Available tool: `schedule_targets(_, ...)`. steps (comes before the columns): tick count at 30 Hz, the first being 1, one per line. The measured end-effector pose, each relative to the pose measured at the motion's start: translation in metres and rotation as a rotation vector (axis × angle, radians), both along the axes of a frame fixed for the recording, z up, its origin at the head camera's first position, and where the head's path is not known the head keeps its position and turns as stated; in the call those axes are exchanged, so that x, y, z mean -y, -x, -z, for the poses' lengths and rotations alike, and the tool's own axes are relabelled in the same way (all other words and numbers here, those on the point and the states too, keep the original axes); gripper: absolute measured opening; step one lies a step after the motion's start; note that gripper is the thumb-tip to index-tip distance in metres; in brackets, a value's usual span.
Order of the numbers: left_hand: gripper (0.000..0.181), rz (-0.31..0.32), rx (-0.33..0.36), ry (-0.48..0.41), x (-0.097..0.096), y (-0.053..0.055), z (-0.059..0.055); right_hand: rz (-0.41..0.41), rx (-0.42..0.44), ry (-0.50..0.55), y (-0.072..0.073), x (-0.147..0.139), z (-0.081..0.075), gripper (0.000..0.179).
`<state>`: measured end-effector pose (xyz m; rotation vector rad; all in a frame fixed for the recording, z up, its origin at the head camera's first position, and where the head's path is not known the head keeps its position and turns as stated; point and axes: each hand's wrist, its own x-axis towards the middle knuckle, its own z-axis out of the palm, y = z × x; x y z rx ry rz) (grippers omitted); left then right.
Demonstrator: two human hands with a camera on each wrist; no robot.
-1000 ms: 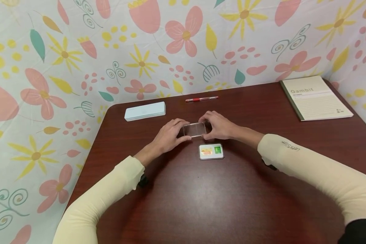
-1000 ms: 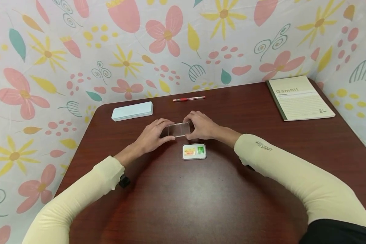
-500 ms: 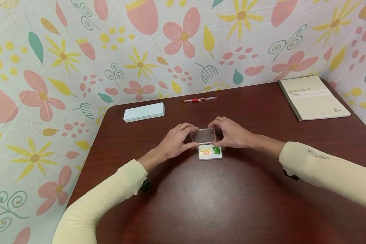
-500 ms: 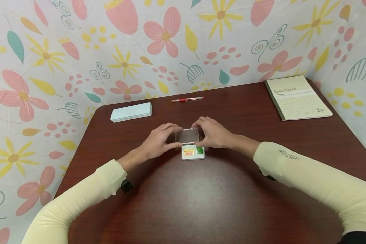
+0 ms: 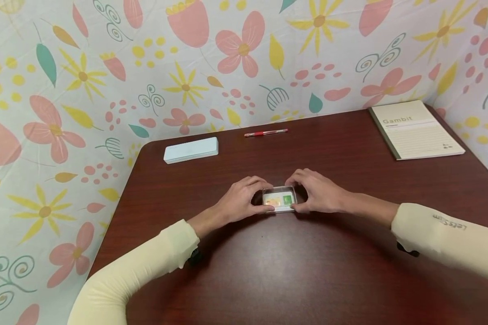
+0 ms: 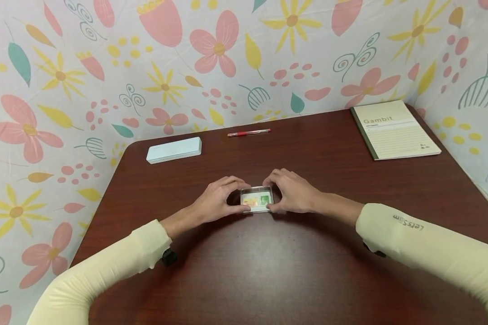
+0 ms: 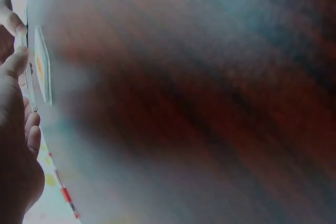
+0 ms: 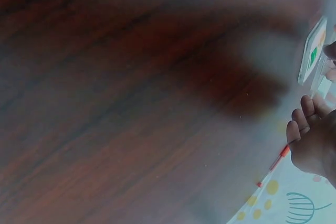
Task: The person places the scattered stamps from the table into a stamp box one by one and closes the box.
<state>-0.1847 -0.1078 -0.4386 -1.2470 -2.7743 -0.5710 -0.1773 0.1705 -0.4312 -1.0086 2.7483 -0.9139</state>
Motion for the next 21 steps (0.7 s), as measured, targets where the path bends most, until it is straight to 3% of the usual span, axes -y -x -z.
schedule_targets(9,0.058,-0.004,0.009,0.012,0.0002,-0.0065,0.0042,0.005,-0.024,-0.017,-0.0096,0.001,0.0028,0.051)
schedule_targets(21,0.059,-0.004,0.002,0.024,0.001,-0.0073,0.0061,0.002,-0.039,-0.038,-0.0106,0.0023,0.0064,0.051)
